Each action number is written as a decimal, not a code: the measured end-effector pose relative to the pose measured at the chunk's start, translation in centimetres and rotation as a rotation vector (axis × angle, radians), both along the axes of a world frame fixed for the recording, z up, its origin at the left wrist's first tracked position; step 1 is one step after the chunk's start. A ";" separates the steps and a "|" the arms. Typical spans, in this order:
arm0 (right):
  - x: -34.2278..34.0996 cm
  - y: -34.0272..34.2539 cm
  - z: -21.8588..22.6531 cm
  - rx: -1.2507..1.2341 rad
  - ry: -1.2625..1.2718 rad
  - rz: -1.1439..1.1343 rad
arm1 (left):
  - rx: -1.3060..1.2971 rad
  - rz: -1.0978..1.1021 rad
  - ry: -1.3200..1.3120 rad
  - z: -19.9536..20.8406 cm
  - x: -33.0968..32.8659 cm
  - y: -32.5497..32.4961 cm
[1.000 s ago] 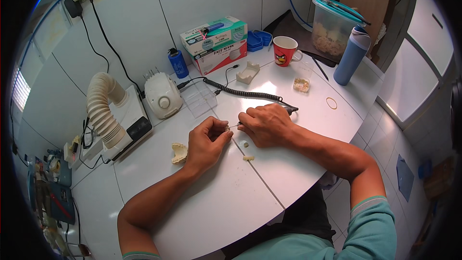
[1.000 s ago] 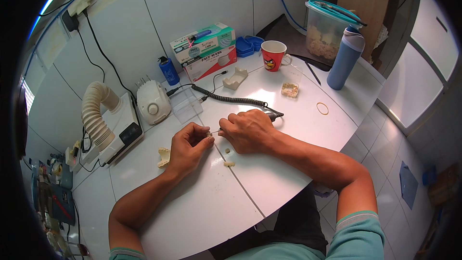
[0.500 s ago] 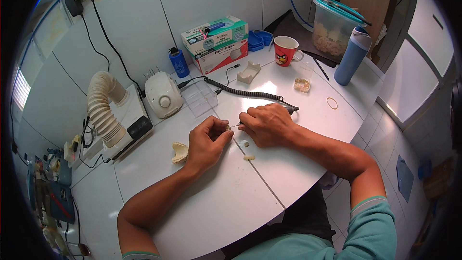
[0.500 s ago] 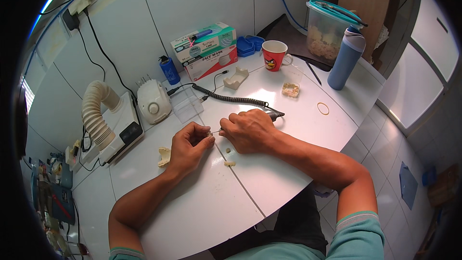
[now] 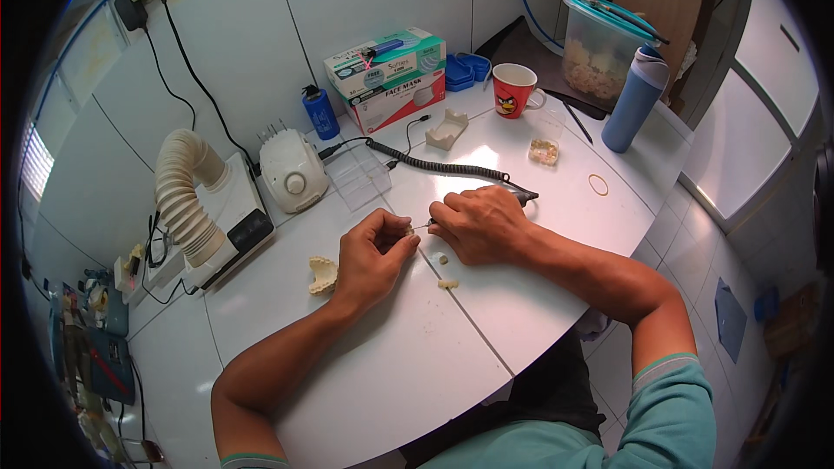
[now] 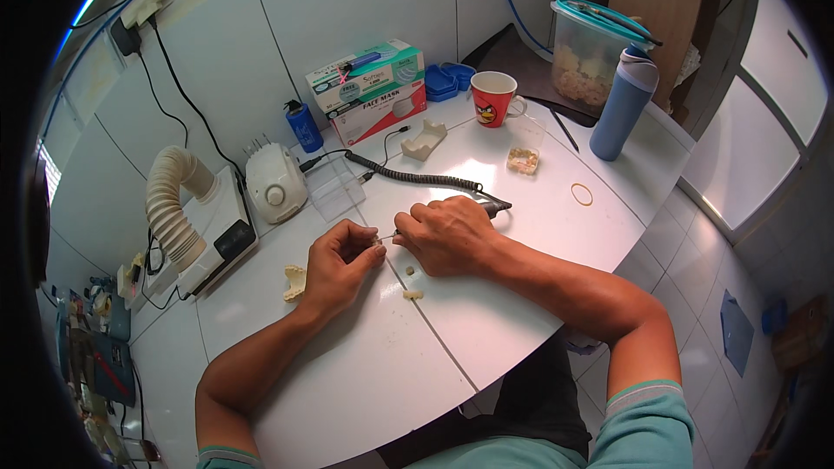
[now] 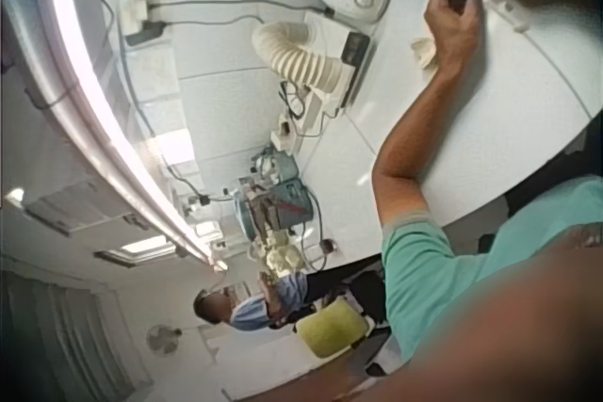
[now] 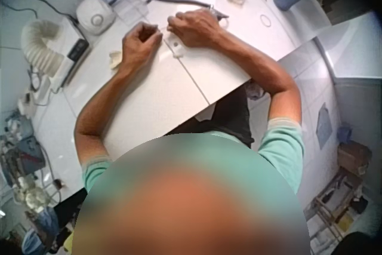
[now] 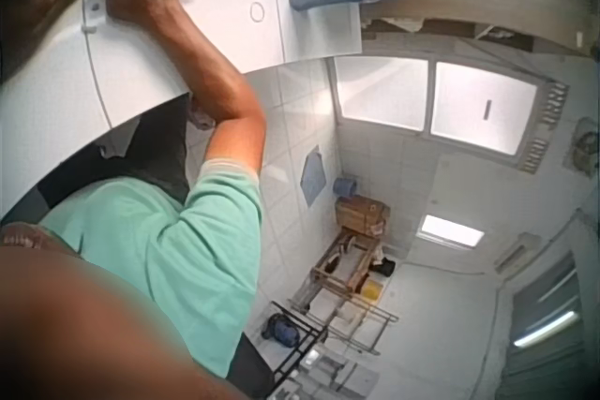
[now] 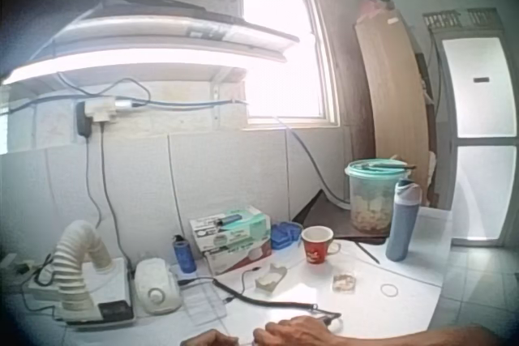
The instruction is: Using a dental handpiece and small probe to adjust or trim a dental prosthetic component.
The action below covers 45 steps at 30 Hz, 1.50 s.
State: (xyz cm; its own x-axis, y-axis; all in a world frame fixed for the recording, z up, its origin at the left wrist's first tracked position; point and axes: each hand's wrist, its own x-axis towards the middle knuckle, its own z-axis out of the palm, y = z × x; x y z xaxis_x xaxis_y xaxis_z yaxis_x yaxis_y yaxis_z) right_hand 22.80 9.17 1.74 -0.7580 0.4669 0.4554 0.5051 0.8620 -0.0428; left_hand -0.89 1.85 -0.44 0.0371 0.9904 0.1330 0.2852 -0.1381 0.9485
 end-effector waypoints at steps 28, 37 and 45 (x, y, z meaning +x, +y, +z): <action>0.0 -0.1 0.2 -0.020 -0.023 -0.002 | -0.023 -0.006 -0.010 0.0 0.0 0.1; 0.0 -0.2 0.3 -0.015 -0.015 -0.017 | -0.002 0.014 -0.055 -0.1 0.1 0.1; -0.1 0.0 0.0 -0.009 -0.022 -0.014 | -0.004 0.024 -0.067 -0.3 0.0 0.1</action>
State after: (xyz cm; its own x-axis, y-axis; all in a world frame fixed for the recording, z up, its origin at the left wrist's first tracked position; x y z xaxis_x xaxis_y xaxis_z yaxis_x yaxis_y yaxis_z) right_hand 22.66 9.14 1.77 -0.7611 0.4816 0.4345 0.5179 0.8545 -0.0398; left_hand -0.94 1.90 -0.74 0.0049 0.9914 0.1304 0.2244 -0.1282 0.9660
